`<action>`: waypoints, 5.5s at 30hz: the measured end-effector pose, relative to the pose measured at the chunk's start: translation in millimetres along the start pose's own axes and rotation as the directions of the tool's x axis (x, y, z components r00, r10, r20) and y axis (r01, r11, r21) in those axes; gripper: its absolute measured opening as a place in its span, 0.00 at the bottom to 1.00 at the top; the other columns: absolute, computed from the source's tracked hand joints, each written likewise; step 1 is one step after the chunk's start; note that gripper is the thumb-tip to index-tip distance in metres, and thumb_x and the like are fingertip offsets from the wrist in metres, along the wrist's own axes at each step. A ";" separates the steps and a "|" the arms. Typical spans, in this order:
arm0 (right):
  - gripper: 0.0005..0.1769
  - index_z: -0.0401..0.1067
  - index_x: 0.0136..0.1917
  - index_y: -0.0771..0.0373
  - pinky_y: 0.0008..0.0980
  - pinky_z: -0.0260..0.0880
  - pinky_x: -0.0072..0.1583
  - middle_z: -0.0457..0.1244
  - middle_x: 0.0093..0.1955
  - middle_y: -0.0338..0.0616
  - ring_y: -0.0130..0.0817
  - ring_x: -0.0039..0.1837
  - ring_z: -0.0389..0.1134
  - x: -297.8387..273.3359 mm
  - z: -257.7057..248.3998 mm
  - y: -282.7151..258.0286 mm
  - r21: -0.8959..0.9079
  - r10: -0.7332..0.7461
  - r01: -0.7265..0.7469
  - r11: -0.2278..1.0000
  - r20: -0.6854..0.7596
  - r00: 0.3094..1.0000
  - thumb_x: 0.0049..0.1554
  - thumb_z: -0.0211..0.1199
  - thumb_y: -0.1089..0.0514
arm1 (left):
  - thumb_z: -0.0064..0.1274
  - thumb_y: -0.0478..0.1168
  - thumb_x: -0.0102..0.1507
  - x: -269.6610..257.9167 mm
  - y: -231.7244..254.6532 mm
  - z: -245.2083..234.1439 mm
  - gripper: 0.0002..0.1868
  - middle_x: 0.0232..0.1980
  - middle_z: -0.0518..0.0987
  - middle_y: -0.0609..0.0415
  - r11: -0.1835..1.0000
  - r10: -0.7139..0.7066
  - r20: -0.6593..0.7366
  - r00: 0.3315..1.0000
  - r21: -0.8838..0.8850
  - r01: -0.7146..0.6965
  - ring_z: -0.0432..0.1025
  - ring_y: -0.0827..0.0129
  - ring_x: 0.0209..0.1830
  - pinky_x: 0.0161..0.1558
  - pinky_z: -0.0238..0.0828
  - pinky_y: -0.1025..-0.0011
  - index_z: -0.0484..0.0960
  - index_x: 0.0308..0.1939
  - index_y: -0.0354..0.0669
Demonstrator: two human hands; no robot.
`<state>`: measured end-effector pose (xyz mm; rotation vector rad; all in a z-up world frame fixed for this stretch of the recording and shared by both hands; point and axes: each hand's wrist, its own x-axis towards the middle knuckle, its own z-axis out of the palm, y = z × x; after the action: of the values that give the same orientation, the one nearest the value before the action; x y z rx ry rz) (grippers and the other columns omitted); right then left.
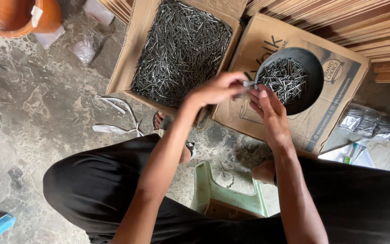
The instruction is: The person sits on a low stool and transfers metal nails from a large cardboard box into a smaller black bowl. They repeatedly scoop nails with their hands and place them into the bowl, which rests on another cardboard box.
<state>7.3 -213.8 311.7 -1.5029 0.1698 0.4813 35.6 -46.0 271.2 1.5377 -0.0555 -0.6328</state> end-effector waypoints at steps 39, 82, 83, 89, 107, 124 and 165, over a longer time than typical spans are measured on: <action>0.26 0.60 0.61 0.69 0.26 0.71 0.54 0.63 0.54 0.54 0.34 0.55 0.67 21.9 -43.3 11.9 0.424 0.160 -0.158 0.892 0.031 0.987 0.58 0.45 0.47 | 0.47 0.28 0.57 4.3 -290.9 -20.4 0.09 0.43 0.71 0.47 0.444 0.047 -0.373 0.927 0.839 0.315 0.67 0.55 0.47 0.34 0.76 0.68 0.76 0.40 0.40; 0.10 0.65 0.47 0.67 0.35 0.71 0.50 0.63 0.40 0.49 0.36 0.41 0.68 17.1 -36.0 21.4 0.437 0.099 -0.081 0.896 -0.019 0.995 0.61 0.47 0.58 | 0.52 0.36 0.60 18.1 20.8 41.5 0.20 0.45 0.74 0.42 0.934 0.348 -0.150 0.925 0.135 -0.330 0.68 0.52 0.49 0.45 0.76 0.60 0.69 0.56 0.48; 0.10 0.65 0.47 0.67 0.32 0.71 0.49 0.63 0.40 0.47 0.34 0.40 0.67 16.5 -37.5 18.4 0.491 0.130 -0.096 0.866 -0.034 0.991 0.60 0.48 0.57 | 0.54 0.42 0.59 20.0 17.7 40.0 0.20 0.45 0.75 0.44 0.926 0.376 -0.237 0.896 0.140 -0.352 0.71 0.56 0.46 0.42 0.75 0.64 0.71 0.55 0.50; 0.21 0.64 0.54 0.72 0.22 0.68 0.46 0.63 0.46 0.51 0.32 0.45 0.65 16.6 -48.4 -4.0 0.794 0.307 -0.188 0.578 0.002 0.952 0.59 0.46 0.51 | 0.42 0.39 0.61 31.6 -36.9 -21.0 0.14 0.49 0.76 0.51 0.948 0.269 -0.498 0.824 0.286 -0.136 0.75 0.68 0.43 0.44 0.75 0.78 0.71 0.50 0.43; 0.39 0.49 0.65 0.75 0.38 0.67 0.55 0.56 0.64 0.55 0.44 0.59 0.63 21.2 -46.7 3.8 0.900 0.144 -0.328 0.287 0.298 0.944 0.54 0.47 0.40 | 0.48 0.31 0.61 34.3 -231.6 -44.1 0.22 0.57 0.56 0.39 0.589 0.212 -0.494 0.843 0.753 0.293 0.61 0.44 0.54 0.43 0.75 0.54 0.60 0.58 0.37; 0.18 0.62 0.58 0.69 0.33 0.67 0.54 0.64 0.50 0.54 0.40 0.52 0.68 13.9 -25.6 -4.6 0.111 0.283 -0.301 0.947 0.153 0.947 0.56 0.49 0.59 | 0.45 0.36 0.60 22.5 -253.5 -35.6 0.08 0.35 0.77 0.42 0.866 -0.125 -0.645 0.754 0.300 0.400 0.72 0.43 0.38 0.41 0.70 0.50 0.79 0.38 0.43; 0.35 0.56 0.60 0.81 0.26 0.70 0.54 0.59 0.56 0.70 0.44 0.54 0.64 -6.5 -43.6 -45.0 0.751 0.266 -0.133 0.647 -0.058 0.962 0.53 0.47 0.47 | 0.41 0.38 0.62 -1.2 1.4 13.1 0.13 0.45 0.76 0.49 0.852 0.397 -0.534 0.746 0.517 -0.084 0.70 0.77 0.27 0.25 0.67 0.87 0.72 0.49 0.39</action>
<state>27.7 -257.6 352.0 -0.6986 0.6024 0.3894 29.6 -57.4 273.7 2.1042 0.1030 0.1625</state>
